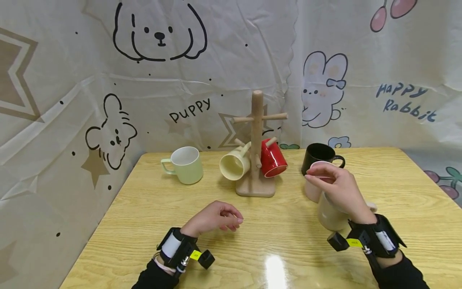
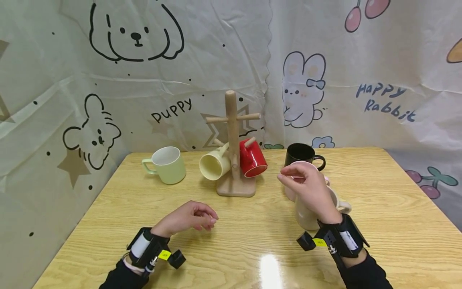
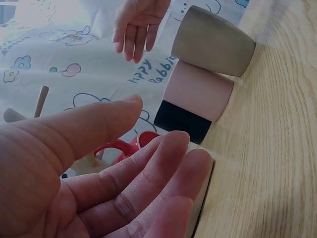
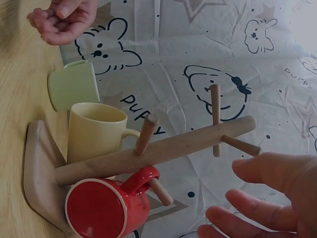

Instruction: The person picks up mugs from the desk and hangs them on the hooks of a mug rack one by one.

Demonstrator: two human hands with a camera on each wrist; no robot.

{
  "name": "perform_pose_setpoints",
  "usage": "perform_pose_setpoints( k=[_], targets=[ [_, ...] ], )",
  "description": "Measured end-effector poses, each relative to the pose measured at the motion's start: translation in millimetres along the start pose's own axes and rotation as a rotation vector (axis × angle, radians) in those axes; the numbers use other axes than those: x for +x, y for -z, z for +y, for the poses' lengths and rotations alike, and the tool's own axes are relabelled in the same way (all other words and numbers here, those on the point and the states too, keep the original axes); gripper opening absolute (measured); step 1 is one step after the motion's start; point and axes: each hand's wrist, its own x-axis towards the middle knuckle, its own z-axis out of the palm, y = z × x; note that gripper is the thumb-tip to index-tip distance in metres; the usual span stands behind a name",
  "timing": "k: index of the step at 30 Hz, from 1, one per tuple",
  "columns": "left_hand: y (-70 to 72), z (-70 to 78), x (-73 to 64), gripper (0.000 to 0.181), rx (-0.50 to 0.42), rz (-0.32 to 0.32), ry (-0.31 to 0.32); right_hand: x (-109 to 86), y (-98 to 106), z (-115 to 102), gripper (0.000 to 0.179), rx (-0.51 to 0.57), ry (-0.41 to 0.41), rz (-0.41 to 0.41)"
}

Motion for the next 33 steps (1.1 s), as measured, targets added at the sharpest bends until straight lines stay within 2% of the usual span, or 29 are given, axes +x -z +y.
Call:
perform_pose_setpoints(
  k=[7,15,21,27,33],
  targets=[
    [-1.3,-2.0,0.3,0.024,-0.001,0.001,-0.003,-0.8,-4.0,1.7,0.025,-0.021,0.048,0.003],
    [-0.9,-2.3,0.3,0.024,-0.013,0.006,-0.012,-3.5,1.9,0.4,0.023,-0.085,0.035,-0.016],
    [4.0,-6.1,1.0,0.025,0.025,0.023,-0.020,-5.1,3.5,-1.7,0.021,-0.112,0.070,-0.043],
    [21.2,-9.4,-1.6,0.028,0.053,0.083,-0.022,-4.8,3.7,-2.3,0.022,-0.124,0.080,-0.052],
    [52.6,-11.0,-12.0,0.033,0.021,0.177,-0.037,-5.7,4.3,0.2,0.022,-0.125,0.067,-0.050]
  ],
)
